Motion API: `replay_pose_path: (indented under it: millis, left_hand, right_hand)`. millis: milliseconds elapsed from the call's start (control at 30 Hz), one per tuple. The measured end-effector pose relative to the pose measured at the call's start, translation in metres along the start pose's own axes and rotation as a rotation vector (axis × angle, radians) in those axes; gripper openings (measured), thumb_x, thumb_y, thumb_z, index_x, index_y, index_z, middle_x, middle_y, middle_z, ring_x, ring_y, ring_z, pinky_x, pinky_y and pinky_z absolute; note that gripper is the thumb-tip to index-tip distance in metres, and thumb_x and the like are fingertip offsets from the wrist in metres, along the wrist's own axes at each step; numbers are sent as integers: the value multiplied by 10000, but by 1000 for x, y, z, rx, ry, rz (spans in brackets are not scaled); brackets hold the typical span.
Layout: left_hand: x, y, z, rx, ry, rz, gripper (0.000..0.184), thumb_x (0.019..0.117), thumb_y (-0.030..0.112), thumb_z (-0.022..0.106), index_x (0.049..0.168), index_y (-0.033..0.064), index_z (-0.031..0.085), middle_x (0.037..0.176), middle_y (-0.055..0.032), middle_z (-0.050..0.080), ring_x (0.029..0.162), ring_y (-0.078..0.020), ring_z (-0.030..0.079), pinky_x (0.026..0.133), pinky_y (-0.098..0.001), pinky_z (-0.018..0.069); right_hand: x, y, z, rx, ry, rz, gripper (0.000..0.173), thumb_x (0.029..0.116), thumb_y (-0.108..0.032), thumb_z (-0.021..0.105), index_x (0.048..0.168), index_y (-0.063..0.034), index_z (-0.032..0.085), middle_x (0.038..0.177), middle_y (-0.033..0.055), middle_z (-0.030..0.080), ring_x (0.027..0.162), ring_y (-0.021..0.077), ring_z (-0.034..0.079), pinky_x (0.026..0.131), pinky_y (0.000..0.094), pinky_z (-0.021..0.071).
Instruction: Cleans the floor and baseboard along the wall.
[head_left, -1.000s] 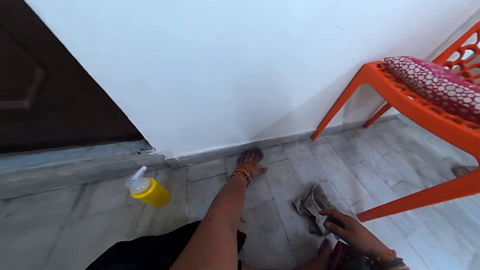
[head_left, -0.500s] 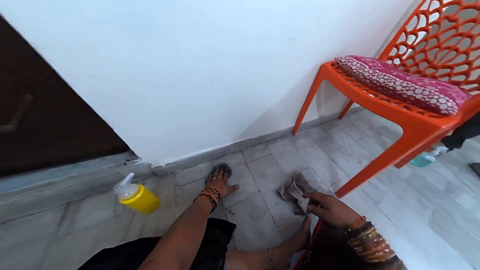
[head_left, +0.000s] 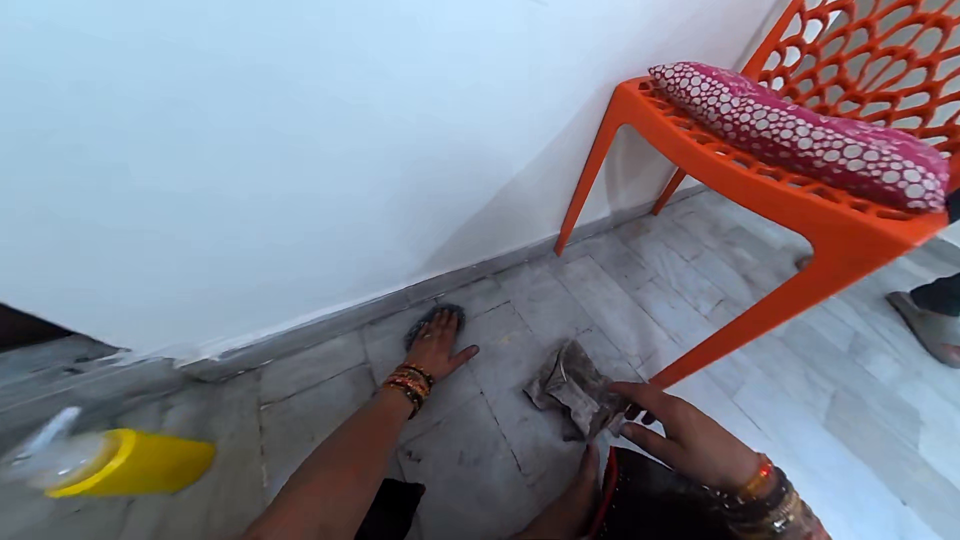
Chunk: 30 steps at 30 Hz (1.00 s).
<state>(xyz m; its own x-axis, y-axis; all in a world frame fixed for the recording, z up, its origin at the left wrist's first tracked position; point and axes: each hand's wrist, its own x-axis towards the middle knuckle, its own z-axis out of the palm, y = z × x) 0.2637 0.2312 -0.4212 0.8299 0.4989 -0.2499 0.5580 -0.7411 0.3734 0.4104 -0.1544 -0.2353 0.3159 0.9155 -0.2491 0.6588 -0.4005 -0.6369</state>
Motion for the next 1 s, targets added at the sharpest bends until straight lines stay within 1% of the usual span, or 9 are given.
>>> replay_pose_path:
  millis: [100,233,400,500,633,733,867,933,1000]
  left_hand:
    - [44,29,3,31,-24,51,1048,949,731,509,1630,-3,200,1718,-205,129,1603,-359,85,1292,-528,76]
    - [109,88,3,75,-110,97,1083,943,744,506,1636,-7,147,1727,-198,78,1608,-344,58,1295,-520,59]
    - [171,154,-9,159,-204,145,1061,965,747,450,1624,-34,167,1715,-227,110,1602,-360,98,1289,-547,90]
    - [194,170,-12,156,-211,108,1062,972,750,426,1628,-33,139,1714,-241,91,1600,-379,89,1284,-563,87]
    - [194,156,-4,105,-148,109,997,1002,724,377,1635,-11,147,1722,-210,93,1603,-352,94,1284,-553,96]
    - [173,134,-6,95,-101,98,960,1010,702,398,1639,13,172,1725,-181,124,1602,-332,126,1284,-547,112]
    - [125,84,-9,92,-32,46,929,1009,672,454,1640,38,205,1720,-159,174,1592,-326,176,1280,-546,135]
    - [90,58,-18,115,-44,-19,918,1014,673,438,1650,62,181,1729,-134,154,1597,-312,155,1285,-543,115]
    - [50,37,-33,144,-90,-95,921,1020,669,428,1651,54,159,1733,-147,114,1604,-322,116,1288,-540,95]
  right_hand:
    - [11,-10,3,-19,-97,24,585,1026,-332,593,1543,-93,461,1330,175,649,1136,293,676,972,479,551]
    - [14,-15,8,6,-231,-4,567,1027,-319,624,1525,-85,485,1341,201,637,1161,340,665,995,527,539]
    - [21,-6,7,50,-254,30,521,1035,-287,612,1499,-73,509,1339,209,633,1161,351,659,996,536,529]
    - [25,2,6,68,-272,61,524,1042,-293,599,1505,-69,501,1340,220,629,1164,365,652,996,550,519]
    - [25,8,5,95,-271,103,535,1041,-297,604,1509,-60,496,1348,215,628,1183,353,646,1013,525,517]
    - [20,8,2,101,-275,178,544,1048,-312,593,1527,-81,480,1374,193,620,1211,330,636,1032,504,508]
    - [16,10,1,100,-314,266,567,1057,-330,575,1552,-87,442,1400,196,599,1227,338,622,1051,511,490]
    - [16,7,1,86,-326,297,570,1063,-323,569,1559,-82,427,1419,206,584,1235,348,621,1060,521,484]
    - [16,6,5,62,-316,302,568,1063,-323,566,1557,-77,430,1406,216,593,1230,358,625,1068,536,475]
